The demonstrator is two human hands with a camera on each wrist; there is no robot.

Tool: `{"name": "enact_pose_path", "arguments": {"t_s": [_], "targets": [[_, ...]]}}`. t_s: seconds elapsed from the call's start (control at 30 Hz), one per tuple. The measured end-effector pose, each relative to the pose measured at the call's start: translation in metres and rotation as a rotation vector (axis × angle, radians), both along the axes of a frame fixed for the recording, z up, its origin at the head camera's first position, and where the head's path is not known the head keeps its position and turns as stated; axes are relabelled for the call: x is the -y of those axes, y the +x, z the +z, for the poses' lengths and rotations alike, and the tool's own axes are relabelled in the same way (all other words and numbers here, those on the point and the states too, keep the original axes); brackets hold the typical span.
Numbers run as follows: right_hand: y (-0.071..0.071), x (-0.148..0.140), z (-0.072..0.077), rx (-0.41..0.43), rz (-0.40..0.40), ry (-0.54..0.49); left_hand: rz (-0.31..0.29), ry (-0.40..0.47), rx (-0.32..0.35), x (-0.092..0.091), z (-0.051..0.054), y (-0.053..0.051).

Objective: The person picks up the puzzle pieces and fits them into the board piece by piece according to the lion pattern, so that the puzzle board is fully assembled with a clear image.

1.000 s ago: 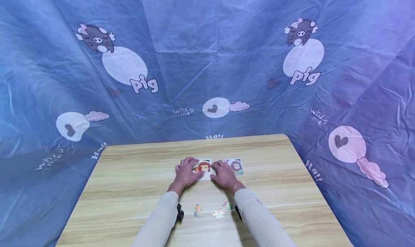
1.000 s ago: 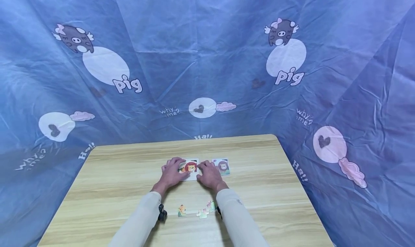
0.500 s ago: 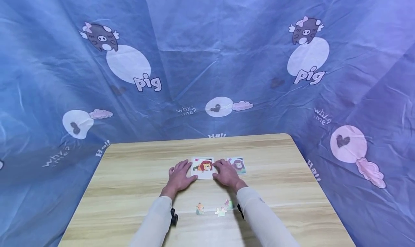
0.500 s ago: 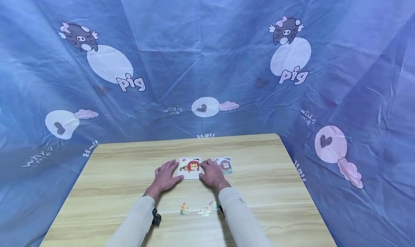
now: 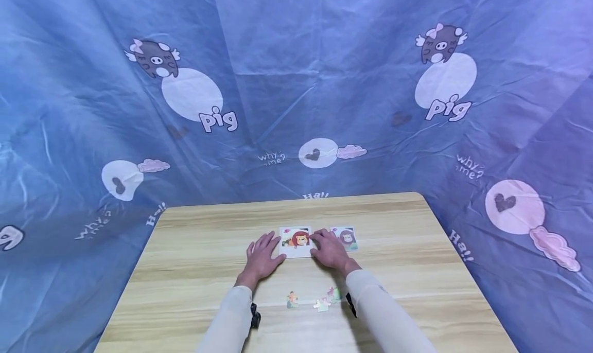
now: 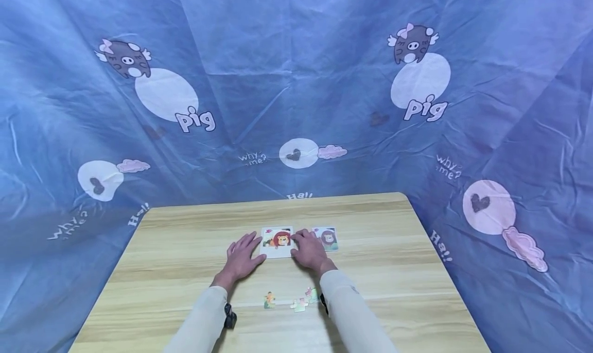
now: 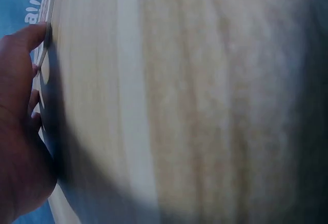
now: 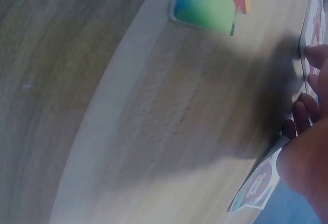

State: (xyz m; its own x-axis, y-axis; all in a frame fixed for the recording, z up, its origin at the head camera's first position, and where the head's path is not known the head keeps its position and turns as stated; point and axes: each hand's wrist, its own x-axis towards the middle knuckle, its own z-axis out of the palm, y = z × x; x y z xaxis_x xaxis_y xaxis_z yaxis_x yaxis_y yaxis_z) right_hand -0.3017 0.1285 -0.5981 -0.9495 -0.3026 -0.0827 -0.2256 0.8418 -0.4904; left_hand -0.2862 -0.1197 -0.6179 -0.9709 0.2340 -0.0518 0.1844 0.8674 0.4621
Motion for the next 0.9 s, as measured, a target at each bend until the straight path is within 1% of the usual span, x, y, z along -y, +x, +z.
{"name": "enact_pose_path", "arguments": {"t_s": [0.13, 0.23, 0.43, 0.5, 0.67, 0.8, 0.9], "targets": [[0.001, -0.004, 0.002, 0.0, 0.025, 0.001, -0.007, -0.004, -0.012, -0.001, -0.003, 0.001], [0.002, -0.006, 0.004, -0.009, 0.037, -0.016, -0.008, -0.011, -0.02, -0.002, -0.004, 0.002], [0.01, -0.01, 0.004, -0.013, 0.027, -0.103, -0.009, -0.027, -0.03, -0.003, -0.005, 0.003], [0.013, -0.012, 0.003, -0.015, 0.024, -0.139, -0.009, -0.033, -0.027, -0.003, -0.005, 0.003], [0.023, -0.016, 0.001, -0.02, 0.019, -0.184, -0.003, -0.021, -0.02, -0.004, -0.005, 0.004], [0.034, -0.019, 0.003, -0.035, 0.014, -0.221, 0.007, -0.019, -0.003, -0.004, -0.006, 0.004], [0.044, -0.022, 0.005, -0.031, 0.01, -0.241, 0.011, -0.02, -0.001, -0.003, -0.008, 0.005]]}}
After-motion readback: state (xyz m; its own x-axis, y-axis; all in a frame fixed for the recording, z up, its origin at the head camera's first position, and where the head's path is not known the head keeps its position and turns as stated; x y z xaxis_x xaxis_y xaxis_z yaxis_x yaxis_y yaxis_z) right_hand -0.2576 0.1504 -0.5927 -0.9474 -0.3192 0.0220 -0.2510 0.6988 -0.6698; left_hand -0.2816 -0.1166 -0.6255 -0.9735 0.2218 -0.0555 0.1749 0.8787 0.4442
